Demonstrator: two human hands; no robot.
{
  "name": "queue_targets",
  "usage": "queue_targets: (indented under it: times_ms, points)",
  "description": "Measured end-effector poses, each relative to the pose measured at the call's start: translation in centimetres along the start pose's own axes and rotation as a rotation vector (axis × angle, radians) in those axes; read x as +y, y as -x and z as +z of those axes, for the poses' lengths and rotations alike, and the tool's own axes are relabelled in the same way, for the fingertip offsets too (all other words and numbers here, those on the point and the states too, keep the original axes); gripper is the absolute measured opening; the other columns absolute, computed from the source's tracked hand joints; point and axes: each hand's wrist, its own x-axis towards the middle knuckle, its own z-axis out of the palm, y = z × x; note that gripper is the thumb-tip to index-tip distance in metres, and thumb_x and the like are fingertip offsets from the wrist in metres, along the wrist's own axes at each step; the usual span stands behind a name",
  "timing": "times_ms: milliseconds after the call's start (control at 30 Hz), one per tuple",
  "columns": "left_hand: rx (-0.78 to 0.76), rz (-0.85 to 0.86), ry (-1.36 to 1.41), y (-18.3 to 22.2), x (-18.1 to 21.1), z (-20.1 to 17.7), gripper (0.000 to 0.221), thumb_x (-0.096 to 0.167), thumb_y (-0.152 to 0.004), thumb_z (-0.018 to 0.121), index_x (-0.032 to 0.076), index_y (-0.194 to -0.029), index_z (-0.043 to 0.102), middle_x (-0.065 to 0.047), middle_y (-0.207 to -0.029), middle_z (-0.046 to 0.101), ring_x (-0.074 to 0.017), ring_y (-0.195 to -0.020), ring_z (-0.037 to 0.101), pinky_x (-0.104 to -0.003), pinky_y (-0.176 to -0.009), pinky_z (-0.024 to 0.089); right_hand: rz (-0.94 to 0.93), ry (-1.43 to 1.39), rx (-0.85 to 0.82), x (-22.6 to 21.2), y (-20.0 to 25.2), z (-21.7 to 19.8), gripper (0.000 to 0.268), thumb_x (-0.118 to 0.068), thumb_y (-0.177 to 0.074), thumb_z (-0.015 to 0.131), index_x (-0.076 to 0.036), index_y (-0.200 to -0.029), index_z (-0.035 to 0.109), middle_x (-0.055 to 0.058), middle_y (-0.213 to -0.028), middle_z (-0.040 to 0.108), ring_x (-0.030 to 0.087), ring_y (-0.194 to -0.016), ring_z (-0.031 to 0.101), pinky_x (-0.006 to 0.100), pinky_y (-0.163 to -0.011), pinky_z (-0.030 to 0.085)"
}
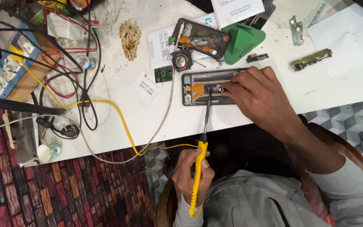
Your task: The person uses a soldering iron to heat and remove small electronic components from a disassembled mobile phone chassis. They place the removed parts on the workbench and continue soldering different areas of the internal circuitry.
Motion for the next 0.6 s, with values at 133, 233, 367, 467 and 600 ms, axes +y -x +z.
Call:
queue_targets:
  times_ms: [133,233,367,467,600]
  points:
    - [-0.001,0.004,-0.003,0.06,0.05,-0.08,0.029,-0.006,-0.085,0.065,-0.004,-0.114,0.062,-0.019,-0.093,0.070,-0.0295,-0.082,0.078,-0.035,-0.072,0.064,0.004,-0.006,-0.001,-0.01,0.01,0.02,0.023,-0.017,-0.091,0.080,-0.005,-0.109,0.076,0.004,-0.101,0.066,0.020,-0.093,0.058,0.036,-0.080,0.038]
    - [-0.002,-0.009,0.003,0.06,0.17,-0.05,0.029,-0.006,-0.085,0.065,-0.004,-0.114,0.063,-0.019,-0.093,0.070,-0.0293,-0.082,0.078,-0.035,-0.072,0.064,0.003,0.001,-0.007,-0.01,-0.05,-0.01,0.023,-0.018,-0.091,0.080,-0.005,-0.110,0.076,0.003,-0.101,0.066,0.020,-0.093,0.058,0.036,-0.080,0.038]
    - [-0.015,-0.017,-0.006,0.03,0.20,-0.23,0.029,-0.006,-0.085,0.064,-0.004,-0.115,0.062,-0.019,-0.094,0.071,-0.0294,-0.084,0.078,-0.035,-0.073,0.064,0.004,0.002,-0.009,-0.03,-0.01,-0.05,0.023,-0.017,-0.091,0.080,-0.005,-0.110,0.076,0.003,-0.101,0.066,0.020,-0.093,0.058,0.036,-0.080,0.039]
    - [-0.009,-0.021,0.014,0.10,0.20,-0.07,0.030,-0.007,-0.085,0.065,-0.004,-0.115,0.063,-0.019,-0.094,0.070,-0.0293,-0.083,0.079,-0.034,-0.072,0.064,0.001,0.000,-0.006,-0.01,0.00,-0.10,0.024,-0.017,-0.091,0.080,-0.005,-0.110,0.076,0.003,-0.101,0.066,0.020,-0.093,0.058,0.036,-0.080,0.039]
    - [0.007,-0.015,0.012,0.17,0.10,0.06,0.030,-0.008,-0.085,0.064,-0.004,-0.115,0.063,-0.019,-0.093,0.070,-0.0287,-0.083,0.079,-0.033,-0.071,0.064,0.004,-0.005,-0.009,-0.01,-0.03,-0.07,0.024,-0.017,-0.091,0.081,-0.005,-0.111,0.076,0.003,-0.102,0.066,0.020,-0.093,0.058,0.036,-0.080,0.039]
